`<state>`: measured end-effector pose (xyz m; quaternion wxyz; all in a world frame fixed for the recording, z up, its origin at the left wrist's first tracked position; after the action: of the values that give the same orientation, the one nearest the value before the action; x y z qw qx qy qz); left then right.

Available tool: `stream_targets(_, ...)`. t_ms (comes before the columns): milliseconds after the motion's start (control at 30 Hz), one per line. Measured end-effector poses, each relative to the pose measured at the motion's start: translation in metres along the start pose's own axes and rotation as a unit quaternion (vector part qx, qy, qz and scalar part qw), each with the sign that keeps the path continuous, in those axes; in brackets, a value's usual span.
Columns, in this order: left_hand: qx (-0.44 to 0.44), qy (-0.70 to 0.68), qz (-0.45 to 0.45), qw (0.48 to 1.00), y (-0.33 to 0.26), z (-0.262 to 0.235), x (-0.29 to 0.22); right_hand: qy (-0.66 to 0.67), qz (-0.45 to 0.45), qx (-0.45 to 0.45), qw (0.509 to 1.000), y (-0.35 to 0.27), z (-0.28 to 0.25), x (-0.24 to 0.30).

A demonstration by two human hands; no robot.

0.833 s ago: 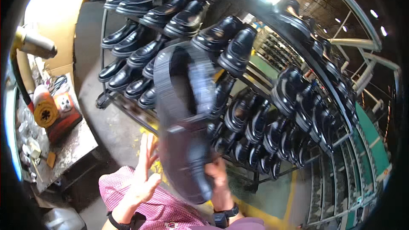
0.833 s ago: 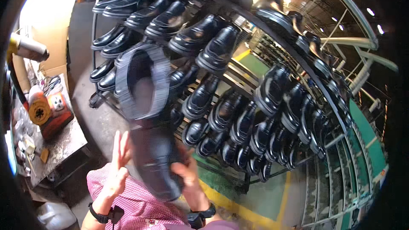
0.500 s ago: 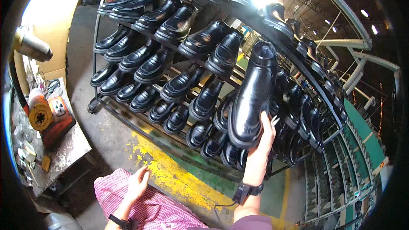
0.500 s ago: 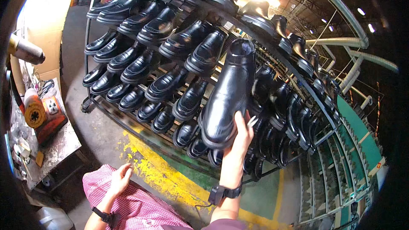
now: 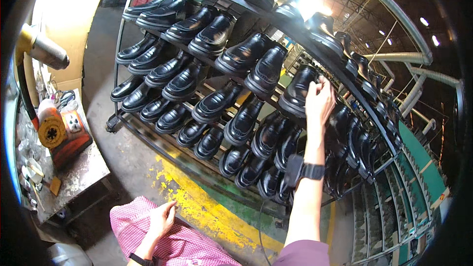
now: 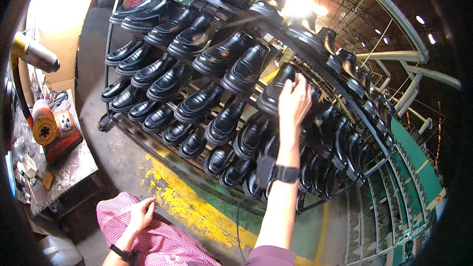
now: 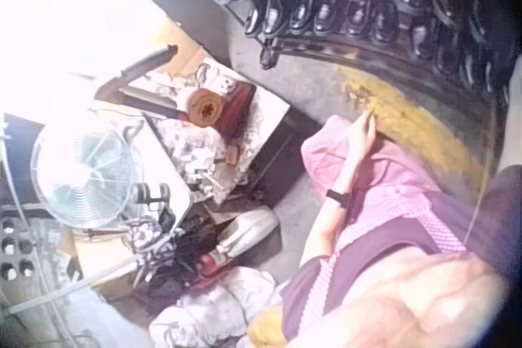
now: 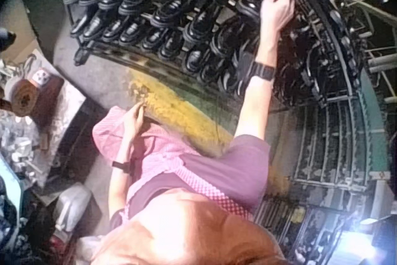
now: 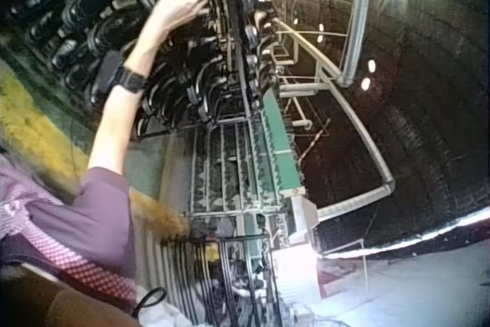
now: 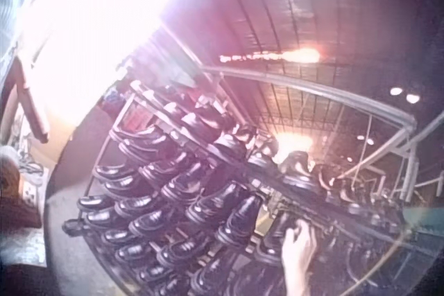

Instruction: Cleaning and inspecting black leather boots in a manufacturing setting.

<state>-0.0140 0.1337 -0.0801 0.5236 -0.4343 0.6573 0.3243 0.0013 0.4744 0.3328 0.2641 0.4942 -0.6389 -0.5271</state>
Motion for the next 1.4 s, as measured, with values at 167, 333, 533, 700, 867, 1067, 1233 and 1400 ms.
stream_targets(167, 0.007, 0.033, 0.024, 0.999, -0.003, 0.0, -0.017, 0.484, 0.339, 0.022, 0.806, -0.05, 0.055, 0.05)
stream_targets(333, -0.009, 0.034, 0.016, 0.999, -0.002, -0.005, -0.016, 0.535, 0.551, 0.065, 0.637, -0.052, 0.102, 0.077)
stream_targets(533, -0.008, 0.018, 0.021, 1.0, -0.004, -0.004, -0.015, 0.6, 0.617, -0.014, 0.509, -0.068, 0.116, 0.066)
stream_targets(700, -0.008, 0.025, 0.026, 0.999, -0.004, -0.006, -0.022, 0.29, 0.27, 0.046, 0.917, -0.06, 0.069, 0.09)
stream_targets(867, -0.027, 0.035, 0.034, 0.998, -0.007, -0.004, -0.016, 0.468, 0.325, -0.02, 0.821, -0.138, 0.029, 0.132)
stream_targets(1067, 0.037, -0.346, -0.174, 0.921, -0.008, -0.015, -0.008, 0.783, 0.556, -0.015, 0.278, -0.261, -0.019, 0.151)
stream_targets(1233, -0.037, -0.403, -0.093, 0.91, 0.012, -0.048, -0.061, 0.764, 0.595, 0.143, 0.206, -0.351, -0.022, 0.143)
stream_targets(1400, -0.122, -0.222, 0.008, 0.967, 0.011, -0.075, -0.092, 0.731, 0.591, 0.278, 0.197, -0.355, -0.026, 0.176)
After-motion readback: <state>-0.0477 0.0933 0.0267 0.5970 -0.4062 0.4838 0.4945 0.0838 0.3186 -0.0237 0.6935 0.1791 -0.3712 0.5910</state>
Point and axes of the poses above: each hand's wrist, its own y-axis towards the middle knuckle, its own z-axis out of the palm, x = y × z, the point moved 3 cm from there along y, towards the middle knuckle, and after that the axes turned 11 degrees about -z, right-handed, at the moved point
